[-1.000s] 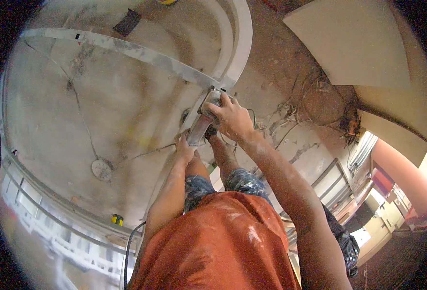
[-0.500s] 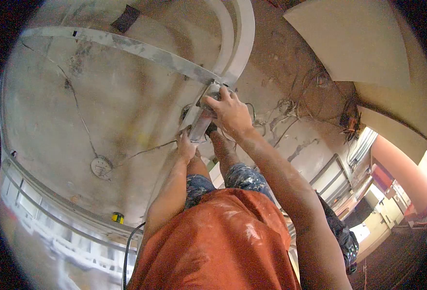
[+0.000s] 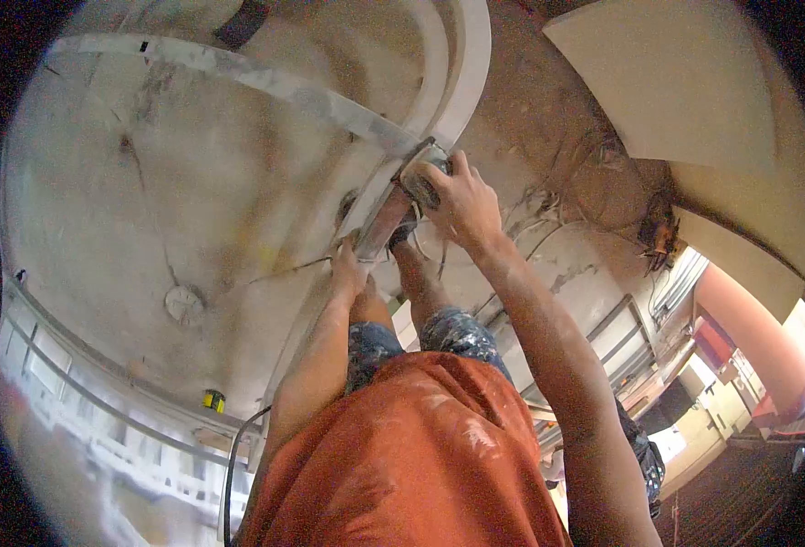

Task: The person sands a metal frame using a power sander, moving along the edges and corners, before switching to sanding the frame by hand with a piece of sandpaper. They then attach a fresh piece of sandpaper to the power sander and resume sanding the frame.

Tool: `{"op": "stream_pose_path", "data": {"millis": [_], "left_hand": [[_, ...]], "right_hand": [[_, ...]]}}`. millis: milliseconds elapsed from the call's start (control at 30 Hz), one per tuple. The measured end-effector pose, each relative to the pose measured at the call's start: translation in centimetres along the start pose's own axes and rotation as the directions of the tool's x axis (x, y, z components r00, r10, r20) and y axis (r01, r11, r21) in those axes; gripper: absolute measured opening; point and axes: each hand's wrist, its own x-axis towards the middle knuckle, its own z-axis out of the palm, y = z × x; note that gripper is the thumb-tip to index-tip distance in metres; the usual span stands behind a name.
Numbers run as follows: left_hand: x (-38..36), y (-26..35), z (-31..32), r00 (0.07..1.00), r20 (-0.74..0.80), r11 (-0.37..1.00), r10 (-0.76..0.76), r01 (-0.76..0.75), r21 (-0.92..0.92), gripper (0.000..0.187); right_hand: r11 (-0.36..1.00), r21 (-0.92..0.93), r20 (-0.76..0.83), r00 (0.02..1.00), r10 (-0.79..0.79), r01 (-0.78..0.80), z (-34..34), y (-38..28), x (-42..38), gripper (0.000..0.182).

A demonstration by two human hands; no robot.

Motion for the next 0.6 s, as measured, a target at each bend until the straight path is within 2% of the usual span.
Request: {"op": "stream_pose_path", "data": {"millis": [100, 333, 400, 567, 600], "left_hand": [[0.5, -0.4, 0.2, 1.000, -0.002, 1.000, 0.008, -0.008, -0.008, 0.099], [0.4, 0.4, -0.3, 1.000, 0.031, 1.000, -0.003, 0.003, -0.006, 0.099], [0.3, 0.3, -0.1, 1.000, 0.025, 1.000, -0.005, 0.006, -0.006, 0.100], [-0.1, 1.0, -0.3, 0.999, 0.019, 0.999, -0.044, 0.043, 0.030, 0.103], [-0.1, 1.6, -0.5, 1.000, 0.006, 0.999, -0.012, 0.012, 0.046, 0.094]], "right_hand": [[0.999, 0.021, -0.017, 0.999, -0.033, 0.033, 0.0, 0.1, -0.1, 0.049], [1.000, -0.014, 0.001, 1.000, 0.003, -0.003, 0.0, 0.1, -0.3, 0.052], [1.000, -0.023, 0.052, 0.999, 0.005, -0.004, -0.3, 0.1, -0.4, 0.052], [1.000, -0.012, 0.024, 0.999, 0.026, -0.026, -0.1, 0.6, 0.1, 0.052], [1.000, -0.005, 0.012, 1.000, 0.022, -0.022, -0.4, 0.6, 0.6, 0.052]]}}
